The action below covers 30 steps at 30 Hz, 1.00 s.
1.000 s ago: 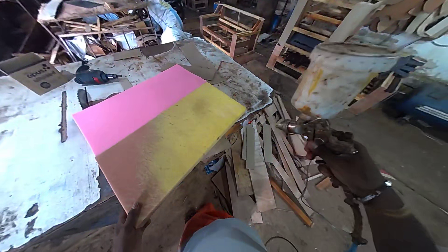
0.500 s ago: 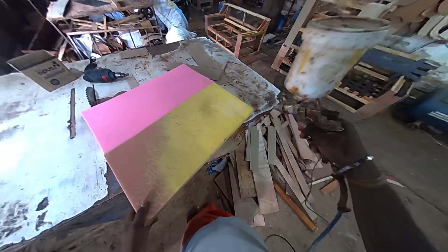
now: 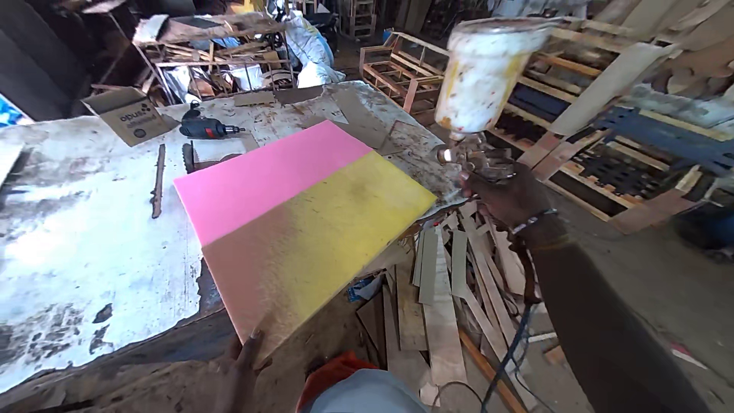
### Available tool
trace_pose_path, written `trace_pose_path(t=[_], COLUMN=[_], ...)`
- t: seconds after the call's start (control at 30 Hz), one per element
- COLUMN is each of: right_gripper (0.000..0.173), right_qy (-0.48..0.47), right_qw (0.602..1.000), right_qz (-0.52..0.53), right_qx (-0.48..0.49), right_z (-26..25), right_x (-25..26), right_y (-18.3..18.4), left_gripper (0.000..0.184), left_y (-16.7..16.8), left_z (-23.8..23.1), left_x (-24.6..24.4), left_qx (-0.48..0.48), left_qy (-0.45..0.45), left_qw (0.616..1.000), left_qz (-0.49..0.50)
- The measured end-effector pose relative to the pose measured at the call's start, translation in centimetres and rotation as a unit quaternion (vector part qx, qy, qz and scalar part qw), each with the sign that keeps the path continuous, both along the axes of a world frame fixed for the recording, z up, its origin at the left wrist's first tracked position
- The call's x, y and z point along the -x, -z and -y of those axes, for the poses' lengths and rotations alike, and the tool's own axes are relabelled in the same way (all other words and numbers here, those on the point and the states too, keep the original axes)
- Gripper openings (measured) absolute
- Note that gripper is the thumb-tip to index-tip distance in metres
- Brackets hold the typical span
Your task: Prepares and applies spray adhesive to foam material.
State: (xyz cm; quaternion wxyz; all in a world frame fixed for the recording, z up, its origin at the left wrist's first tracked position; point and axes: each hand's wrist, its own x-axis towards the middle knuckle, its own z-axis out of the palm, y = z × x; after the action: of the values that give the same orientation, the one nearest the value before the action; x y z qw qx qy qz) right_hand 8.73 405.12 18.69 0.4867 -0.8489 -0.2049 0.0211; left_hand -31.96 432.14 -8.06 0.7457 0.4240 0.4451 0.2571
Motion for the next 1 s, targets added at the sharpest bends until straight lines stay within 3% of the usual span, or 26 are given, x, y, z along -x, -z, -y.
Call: trace_pose_path(t=[0.5,0.73,1.0], right_gripper=[0.027,0.023,0.019], right_qy=[-0.037,-0.068,-0.133], right_qw=[0.999,0.997,0.988], right_qz=[0.035,-0.008,-0.034], right_qx=[-0.003,-0.03,-0.068], right_z=[-8.8,-11.2,-12.7], right_x=[-2.4,-1.0,1.6], right_y=[-1.5,-2.0,0.8], left_gripper=[0.043,0.042,0.045], left_y=[-0.1,-0.1,0.0], left_z=[-0.2,-0.6,-0.5], left_x=[-0.1,0.0,0.1], left_qx=[0.0,-0.007,-0.001], left_qy=[0.0,0.018,0.023], left_qw=[1.0,1.0,1.0], left_qz=[-0.007,-0.018,0.0])
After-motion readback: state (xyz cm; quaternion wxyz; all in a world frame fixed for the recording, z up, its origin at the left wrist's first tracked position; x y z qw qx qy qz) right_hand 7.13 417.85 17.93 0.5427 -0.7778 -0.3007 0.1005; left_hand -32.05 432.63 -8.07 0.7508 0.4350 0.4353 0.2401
